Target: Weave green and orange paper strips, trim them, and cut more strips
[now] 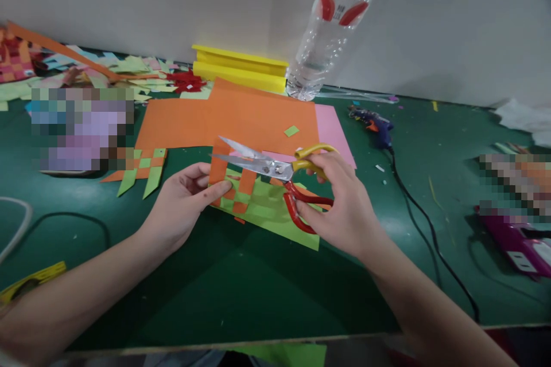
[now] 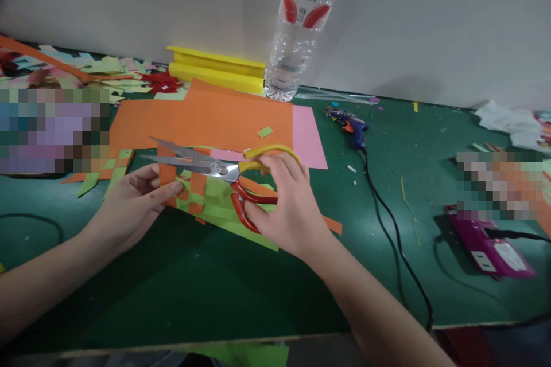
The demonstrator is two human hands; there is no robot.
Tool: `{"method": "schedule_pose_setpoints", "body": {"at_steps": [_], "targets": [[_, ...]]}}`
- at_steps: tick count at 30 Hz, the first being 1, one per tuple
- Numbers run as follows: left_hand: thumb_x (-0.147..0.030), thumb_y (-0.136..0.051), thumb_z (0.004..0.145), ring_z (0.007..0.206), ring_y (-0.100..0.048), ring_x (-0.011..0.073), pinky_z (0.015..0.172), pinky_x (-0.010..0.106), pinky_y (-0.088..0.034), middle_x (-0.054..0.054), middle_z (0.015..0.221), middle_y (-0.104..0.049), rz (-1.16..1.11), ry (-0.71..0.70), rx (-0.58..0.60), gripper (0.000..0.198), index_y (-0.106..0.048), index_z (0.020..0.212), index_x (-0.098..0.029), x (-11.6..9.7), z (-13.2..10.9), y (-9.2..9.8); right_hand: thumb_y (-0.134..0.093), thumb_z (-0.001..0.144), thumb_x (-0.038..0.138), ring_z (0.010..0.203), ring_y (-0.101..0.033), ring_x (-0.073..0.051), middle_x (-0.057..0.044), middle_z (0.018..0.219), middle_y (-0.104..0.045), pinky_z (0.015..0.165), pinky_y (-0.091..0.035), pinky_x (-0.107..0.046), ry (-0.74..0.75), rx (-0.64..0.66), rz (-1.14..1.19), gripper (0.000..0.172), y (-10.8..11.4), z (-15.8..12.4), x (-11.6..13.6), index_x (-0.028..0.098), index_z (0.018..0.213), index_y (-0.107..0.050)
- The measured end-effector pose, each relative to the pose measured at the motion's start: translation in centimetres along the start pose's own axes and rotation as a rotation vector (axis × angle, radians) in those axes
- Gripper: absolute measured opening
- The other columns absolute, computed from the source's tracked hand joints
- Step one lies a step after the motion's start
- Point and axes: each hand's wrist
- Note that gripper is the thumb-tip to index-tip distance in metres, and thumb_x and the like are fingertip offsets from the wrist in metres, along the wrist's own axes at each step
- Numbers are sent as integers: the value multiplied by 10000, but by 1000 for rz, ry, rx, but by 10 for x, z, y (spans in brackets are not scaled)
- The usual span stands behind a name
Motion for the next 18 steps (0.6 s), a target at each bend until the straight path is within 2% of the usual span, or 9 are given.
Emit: {"method": "schedule_pose_setpoints", "body": {"at_steps": [4,8,13,18], "targets": [[-126,-873,580,650,-688,110,635,182,-561,-66,640,-676,-3,4,-17,278,-641,708,-209,-2,-1,-1,-608,750,250,1056,-607,-302,-126,1146,-612,862,-460,-453,-44,-55,-44,371,2,2,2,213,1096,-482],[-183,-871,612,702,-697,131,676,212,-574,-38,722,-720,32,1,1,230,-673,727,-208,-2,-1,0,-611,745,260,1037,-609,-300,-114,1123,-615,870,-433,-451,-58,-74,-65,368,3,2,4,224,1084,-471],[-177,-878,609,706,-685,111,681,181,-559,-44,710,-716,14,4,12,223,-693,729,-208,-1,0,0,-608,752,257,1014,-613,-287,-112,1158,-602,859,-423,-439,-69,-60,-53,370,2,1,4,233,1092,-463],[-176,-884,573,698,-674,116,655,190,-553,-29,752,-716,41,-6,-63,288,-685,782,-191,-3,0,-2,-628,739,302,1068,-571,-307,-124,1143,-585,892,-407,-464,-33,-10,-66,437,0,0,3,213,1123,-438]]}}
Point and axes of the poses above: each hand's wrist, its own z-axis towards the middle knuckle, its own y-axis out of the back of the hand, x = y × z
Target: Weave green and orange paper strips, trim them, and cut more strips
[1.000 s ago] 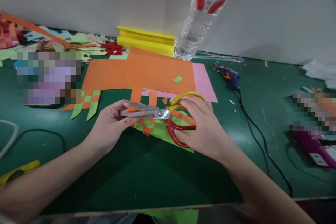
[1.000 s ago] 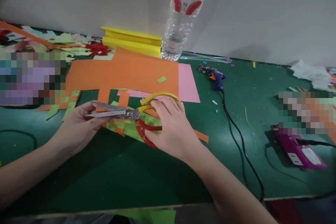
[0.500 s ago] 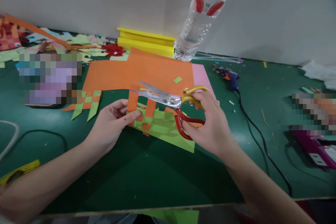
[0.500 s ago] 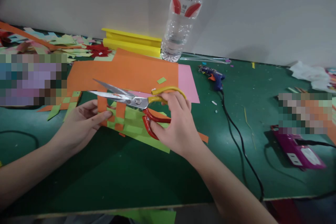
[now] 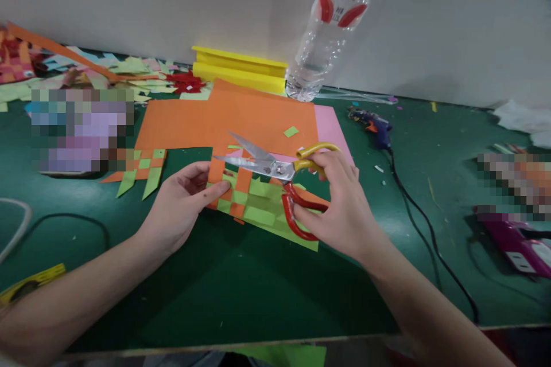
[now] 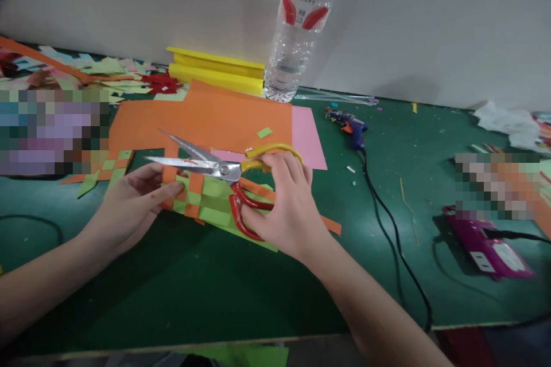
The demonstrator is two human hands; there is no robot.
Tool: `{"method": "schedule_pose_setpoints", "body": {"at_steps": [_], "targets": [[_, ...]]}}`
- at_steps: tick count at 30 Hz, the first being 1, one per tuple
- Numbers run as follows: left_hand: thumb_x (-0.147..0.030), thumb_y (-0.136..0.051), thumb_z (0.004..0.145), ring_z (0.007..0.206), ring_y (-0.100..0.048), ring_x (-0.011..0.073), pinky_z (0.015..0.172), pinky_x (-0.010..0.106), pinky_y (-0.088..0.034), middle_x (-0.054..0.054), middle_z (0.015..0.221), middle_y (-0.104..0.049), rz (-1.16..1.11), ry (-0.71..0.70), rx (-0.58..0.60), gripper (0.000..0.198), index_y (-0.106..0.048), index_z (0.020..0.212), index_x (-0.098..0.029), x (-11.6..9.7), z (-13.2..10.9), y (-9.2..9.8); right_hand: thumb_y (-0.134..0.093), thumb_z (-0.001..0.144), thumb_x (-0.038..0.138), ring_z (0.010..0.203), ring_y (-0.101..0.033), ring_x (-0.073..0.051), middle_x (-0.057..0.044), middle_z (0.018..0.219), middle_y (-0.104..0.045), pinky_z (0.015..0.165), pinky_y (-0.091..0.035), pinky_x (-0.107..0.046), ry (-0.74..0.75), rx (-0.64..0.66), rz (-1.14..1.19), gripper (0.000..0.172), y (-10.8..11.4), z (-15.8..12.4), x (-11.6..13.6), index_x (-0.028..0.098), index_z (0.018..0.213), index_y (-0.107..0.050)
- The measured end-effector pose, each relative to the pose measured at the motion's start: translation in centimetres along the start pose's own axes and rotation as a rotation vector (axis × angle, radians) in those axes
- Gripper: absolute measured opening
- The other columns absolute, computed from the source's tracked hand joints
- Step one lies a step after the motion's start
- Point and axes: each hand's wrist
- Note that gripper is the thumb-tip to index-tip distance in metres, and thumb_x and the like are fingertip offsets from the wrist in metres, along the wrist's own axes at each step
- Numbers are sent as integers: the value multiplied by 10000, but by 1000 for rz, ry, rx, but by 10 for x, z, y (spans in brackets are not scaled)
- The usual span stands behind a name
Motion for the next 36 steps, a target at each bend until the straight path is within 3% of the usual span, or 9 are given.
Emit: {"method": "schedule_pose_setpoints", "body": {"at_steps": [5,9,14,22,36], "targets": [[-91,-846,494,622,-648,98,583,170,-531,-75,657,-625,6,-18,-87,469,-646,906,-194,2,1,1,-625,738,342,1166,-510,-338,-136,1161,-562,932,-382,-486,70,87,-67,495,-6,-4,2,210,1166,-413],[-32,-772,471,578,-628,89,494,147,-506,-85,644,-588,-10,-13,-53,462,-631,876,-204,3,1,2,-623,741,347,1133,-517,-334,-132,1133,-566,924,-378,-478,97,88,-110,491,-9,-6,3,205,1164,-420],[14,-725,467,699,-672,86,539,110,-528,-54,791,-672,-30,-2,-12,444,-657,851,-199,1,-1,0,-629,733,352,1113,-518,-329,-128,1128,-563,913,-381,-469,92,107,-134,482,-10,-5,3,198,1148,-439],[-3,-774,506,595,-693,89,524,101,-519,-78,598,-674,-39,30,36,465,-663,908,-208,-1,-2,0,-641,738,367,1127,-514,-332,-125,1150,-561,919,-377,-473,95,130,-107,513,-10,-6,2,212,1183,-437],[-78,-809,593,639,-717,115,600,154,-544,-58,663,-742,53,7,100,376,-668,910,-222,3,-3,2,-644,741,370,1118,-517,-309,-132,1142,-563,930,-382,-450,109,120,-113,518,-9,-7,3,177,1182,-454]]}}
Point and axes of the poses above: each hand's wrist, its own z-axis towards the middle knuckle, its own y-axis out of the back of the hand, x = y × z
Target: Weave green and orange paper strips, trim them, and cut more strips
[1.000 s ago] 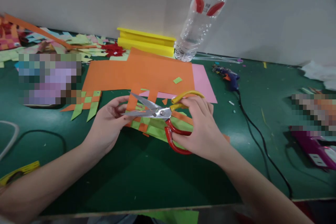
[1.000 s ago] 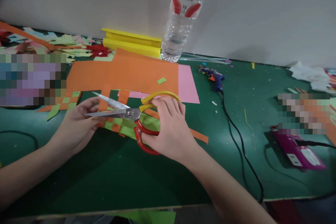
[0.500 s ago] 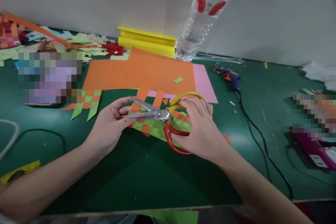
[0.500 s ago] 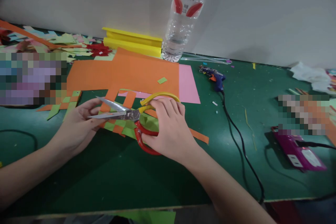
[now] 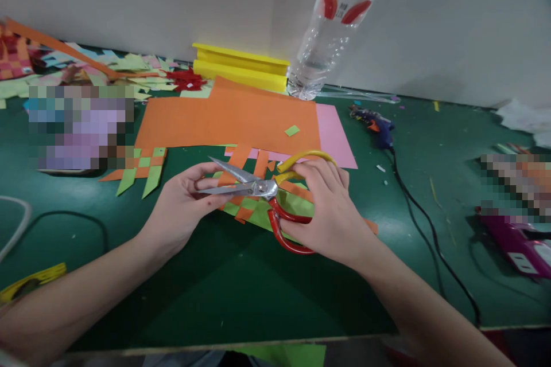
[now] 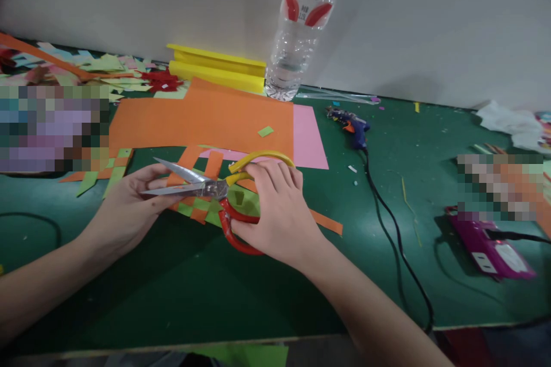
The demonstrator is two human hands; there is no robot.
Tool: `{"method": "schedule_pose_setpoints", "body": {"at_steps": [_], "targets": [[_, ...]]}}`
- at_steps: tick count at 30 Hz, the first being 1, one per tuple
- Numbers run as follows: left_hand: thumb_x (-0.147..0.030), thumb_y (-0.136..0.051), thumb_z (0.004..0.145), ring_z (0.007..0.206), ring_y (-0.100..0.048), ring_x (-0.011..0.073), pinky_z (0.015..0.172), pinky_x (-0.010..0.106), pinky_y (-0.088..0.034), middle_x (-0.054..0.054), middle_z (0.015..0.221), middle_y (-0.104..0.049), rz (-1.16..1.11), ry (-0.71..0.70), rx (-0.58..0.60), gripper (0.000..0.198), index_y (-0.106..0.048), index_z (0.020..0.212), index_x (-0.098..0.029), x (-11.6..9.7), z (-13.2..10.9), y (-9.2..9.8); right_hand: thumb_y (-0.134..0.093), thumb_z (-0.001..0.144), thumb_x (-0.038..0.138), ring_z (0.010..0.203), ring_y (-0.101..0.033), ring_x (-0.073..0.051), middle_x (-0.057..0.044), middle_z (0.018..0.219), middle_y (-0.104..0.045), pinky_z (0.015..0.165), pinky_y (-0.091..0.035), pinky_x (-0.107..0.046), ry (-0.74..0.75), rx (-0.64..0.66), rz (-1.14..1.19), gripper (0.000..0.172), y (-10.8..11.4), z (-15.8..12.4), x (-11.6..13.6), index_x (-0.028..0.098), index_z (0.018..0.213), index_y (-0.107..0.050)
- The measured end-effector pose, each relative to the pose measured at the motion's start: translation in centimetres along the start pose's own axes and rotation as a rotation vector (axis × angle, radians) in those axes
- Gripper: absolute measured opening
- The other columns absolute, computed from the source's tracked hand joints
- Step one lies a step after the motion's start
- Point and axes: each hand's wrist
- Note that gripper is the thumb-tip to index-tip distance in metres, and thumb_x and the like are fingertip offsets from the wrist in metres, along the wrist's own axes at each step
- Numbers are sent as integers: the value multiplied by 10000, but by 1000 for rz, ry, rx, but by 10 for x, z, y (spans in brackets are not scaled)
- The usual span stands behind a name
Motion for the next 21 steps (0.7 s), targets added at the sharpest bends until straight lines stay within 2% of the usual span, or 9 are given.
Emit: {"method": "schedule_pose_setpoints", "body": {"at_steps": [8,17,21], "targets": [[-129,-800,602,676,-720,156,599,199,-542,-14,715,-757,99,-36,-8,354,-658,918,-204,1,1,3,-650,738,384,1142,-520,-330,-137,1167,-577,945,-384,-477,-11,18,7,521,-1,2,0,182,1183,-471],[-133,-807,599,693,-722,180,596,216,-536,0,720,-753,104,-23,-36,342,-656,894,-215,-2,-1,-1,-648,740,365,1181,-517,-350,-144,1204,-574,964,-389,-521,-26,53,31,528,0,1,-2,201,1209,-469],[-113,-799,600,743,-727,180,618,208,-552,4,764,-751,130,-16,-56,331,-659,887,-201,-3,-2,-1,-649,746,367,1213,-501,-346,-160,1232,-565,985,-400,-514,-15,62,29,538,0,1,-2,171,1216,-475]]}}
Point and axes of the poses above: each hand's wrist, its own z-axis towards the middle knuckle, its own y-axis out of the back of the hand, x = y × z
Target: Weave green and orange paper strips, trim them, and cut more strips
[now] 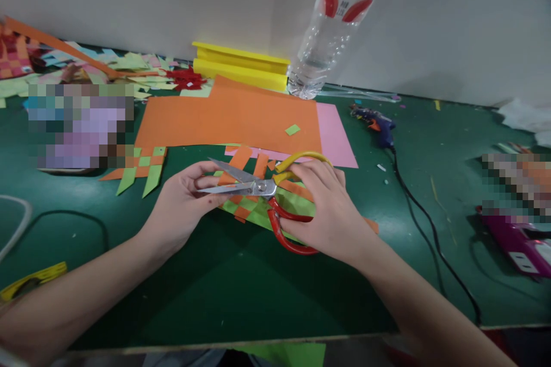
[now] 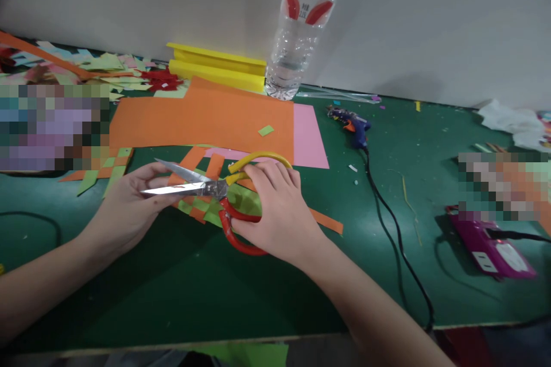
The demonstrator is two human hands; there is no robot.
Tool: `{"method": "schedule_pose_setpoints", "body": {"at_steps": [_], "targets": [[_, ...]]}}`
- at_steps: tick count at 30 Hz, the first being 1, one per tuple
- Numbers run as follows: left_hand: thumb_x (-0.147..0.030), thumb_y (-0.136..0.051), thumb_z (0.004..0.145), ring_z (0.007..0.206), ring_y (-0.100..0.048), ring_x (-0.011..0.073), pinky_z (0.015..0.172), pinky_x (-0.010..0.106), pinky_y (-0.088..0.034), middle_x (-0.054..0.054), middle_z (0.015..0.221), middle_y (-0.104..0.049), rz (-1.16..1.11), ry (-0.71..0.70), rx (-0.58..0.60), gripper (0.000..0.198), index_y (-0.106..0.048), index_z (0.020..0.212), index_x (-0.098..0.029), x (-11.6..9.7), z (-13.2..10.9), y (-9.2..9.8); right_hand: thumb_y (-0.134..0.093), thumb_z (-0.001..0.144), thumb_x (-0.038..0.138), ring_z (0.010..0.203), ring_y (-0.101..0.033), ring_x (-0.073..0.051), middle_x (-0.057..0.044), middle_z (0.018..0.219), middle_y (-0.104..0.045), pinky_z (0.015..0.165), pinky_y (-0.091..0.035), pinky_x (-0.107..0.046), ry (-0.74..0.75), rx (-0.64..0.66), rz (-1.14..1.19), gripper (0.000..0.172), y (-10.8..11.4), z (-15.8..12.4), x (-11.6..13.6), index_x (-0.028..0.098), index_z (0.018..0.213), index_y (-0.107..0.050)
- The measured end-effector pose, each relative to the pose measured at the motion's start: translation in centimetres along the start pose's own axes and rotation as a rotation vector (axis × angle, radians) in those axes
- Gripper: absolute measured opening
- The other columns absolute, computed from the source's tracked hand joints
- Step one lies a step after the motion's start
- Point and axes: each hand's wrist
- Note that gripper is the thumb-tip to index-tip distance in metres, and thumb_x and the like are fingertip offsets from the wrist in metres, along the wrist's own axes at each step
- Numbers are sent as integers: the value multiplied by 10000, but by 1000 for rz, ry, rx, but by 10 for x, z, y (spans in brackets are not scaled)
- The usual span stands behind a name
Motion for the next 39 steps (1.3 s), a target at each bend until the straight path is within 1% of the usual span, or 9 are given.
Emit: {"method": "schedule_pose_setpoints", "body": {"at_steps": [8,12,18,21,24,28,32,35,39], "targets": [[-150,-803,688,814,-724,141,673,160,-548,-13,846,-758,-16,-61,84,228,-683,871,-214,5,2,4,-643,773,360,1221,-508,-339,-148,1241,-574,976,-420,-506,2,-12,8,499,0,-2,-2,191,1214,-485],[-186,-817,686,832,-724,167,693,195,-564,2,887,-760,6,-74,74,237,-694,887,-213,6,3,5,-645,778,366,1230,-510,-346,-136,1239,-579,978,-419,-515,-6,-19,14,485,0,-2,-3,215,1212,-490],[-193,-824,685,812,-723,159,652,179,-558,3,886,-763,15,-57,78,232,-703,881,-218,2,0,2,-649,764,332,1217,-525,-347,-145,1209,-598,966,-430,-517,-6,-32,13,465,0,-1,-1,200,1185,-501],[-218,-824,695,787,-729,171,647,203,-569,9,850,-762,16,-41,74,245,-692,902,-211,5,2,4,-650,749,320,1218,-530,-355,-142,1213,-606,953,-437,-527,-44,-11,69,452,1,1,0,213,1166,-513],[-234,-827,702,704,-719,144,646,199,-573,-17,737,-747,-23,-4,59,282,-683,943,-211,8,4,7,-645,749,327,1178,-561,-344,-146,1227,-607,922,-460,-510,-95,-4,174,459,4,2,0,211,1172,-512],[-225,-843,686,719,-729,139,695,212,-590,-17,780,-763,-101,19,74,314,-681,955,-216,7,6,8,-648,746,290,1062,-604,-286,-136,1230,-596,875,-487,-455,-142,-71,264,450,6,5,-3,206,1162,-497],[-225,-849,671,715,-732,151,692,228,-595,-1,793,-769,-95,29,55,321,-684,945,-198,3,6,6,-654,740,279,960,-613,-250,-106,1188,-609,795,-499,-410,-172,-207,250,434,6,9,-17,218,1144,-507],[-241,-838,686,763,-738,168,726,254,-602,16,856,-777,-79,20,66,313,-685,956,-200,3,6,7,-672,721,332,904,-620,-246,-124,1178,-619,742,-504,-404,-294,-277,272,472,1,14,-38,203,1145,-510],[-261,-830,700,817,-739,178,749,261,-605,24,909,-778,-78,6,77,291,-686,947,-208,5,6,8,-738,660,356,1103,-587,-309,-150,1290,-582,902,-464,-491,-382,-255,180,536,-7,17,-66,198,1128,-530]]}}
Point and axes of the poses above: each hand's wrist, its own z-axis towards the middle knuckle, its own y-axis out of the back of the hand, x = y × z
